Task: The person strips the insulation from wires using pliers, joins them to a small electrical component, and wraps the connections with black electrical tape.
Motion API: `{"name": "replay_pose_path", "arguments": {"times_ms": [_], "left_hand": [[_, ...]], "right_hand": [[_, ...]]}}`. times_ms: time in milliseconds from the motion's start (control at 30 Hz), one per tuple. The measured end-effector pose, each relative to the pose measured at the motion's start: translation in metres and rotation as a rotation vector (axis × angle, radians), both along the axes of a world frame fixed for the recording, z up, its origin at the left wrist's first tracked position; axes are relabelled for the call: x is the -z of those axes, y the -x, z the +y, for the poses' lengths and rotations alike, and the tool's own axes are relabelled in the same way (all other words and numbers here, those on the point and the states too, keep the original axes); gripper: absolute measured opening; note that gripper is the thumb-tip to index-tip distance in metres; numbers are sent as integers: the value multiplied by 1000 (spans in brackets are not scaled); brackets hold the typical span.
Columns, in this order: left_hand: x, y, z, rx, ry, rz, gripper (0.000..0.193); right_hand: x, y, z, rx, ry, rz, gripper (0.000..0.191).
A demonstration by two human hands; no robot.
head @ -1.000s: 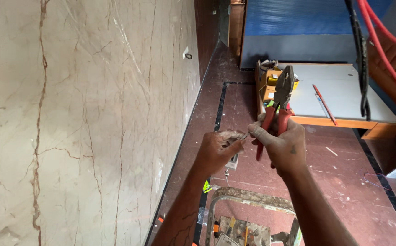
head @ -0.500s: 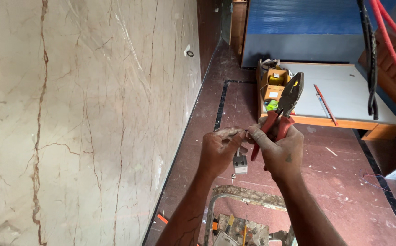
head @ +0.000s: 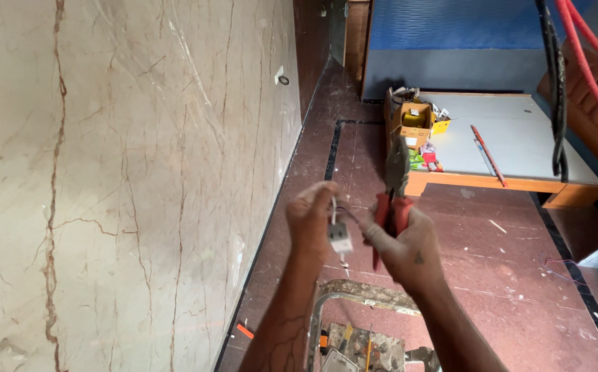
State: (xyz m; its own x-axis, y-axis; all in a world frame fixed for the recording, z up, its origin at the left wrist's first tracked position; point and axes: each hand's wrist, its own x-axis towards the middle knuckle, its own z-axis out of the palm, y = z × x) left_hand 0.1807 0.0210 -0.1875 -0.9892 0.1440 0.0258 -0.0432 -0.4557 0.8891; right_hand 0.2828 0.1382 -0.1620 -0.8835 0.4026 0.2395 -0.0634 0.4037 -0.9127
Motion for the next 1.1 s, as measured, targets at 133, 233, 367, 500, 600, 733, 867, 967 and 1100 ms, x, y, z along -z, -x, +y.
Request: {"name": "replay_pose_path", "arguments": {"times_ms": [133,233,367,500,600,733,867,967,1100], "left_hand": [[6,8,1,17,-20,63,25],[16,6,1,85,1,102,37],[30,-1,-6,219,83,150,56],[46,-9,-22,505,244,328,70],[55,-9,-23,518,216,381,65],[58,0,-12,389,76,350,53],[56,0,-4,361,64,298,48],[55,-6,-3,340,-2,289,45],[53,-8,-2,387,39,231,44]], "right_hand": [[7,-7,-3,-114,182,6,19],[9,-8,0,-153,305,20,20],[3,-3,10,-165,376,-24,26],[-5,5,16,-191,531,115,27],[-7,7,20,-135,501,122,28],[2,3,16,-98,366,30,24],[21,-1,5,-88,337,-105,21],[32,2,3,-69,482,-17,18],[41,2,15,-26,430,-69,21]]}}
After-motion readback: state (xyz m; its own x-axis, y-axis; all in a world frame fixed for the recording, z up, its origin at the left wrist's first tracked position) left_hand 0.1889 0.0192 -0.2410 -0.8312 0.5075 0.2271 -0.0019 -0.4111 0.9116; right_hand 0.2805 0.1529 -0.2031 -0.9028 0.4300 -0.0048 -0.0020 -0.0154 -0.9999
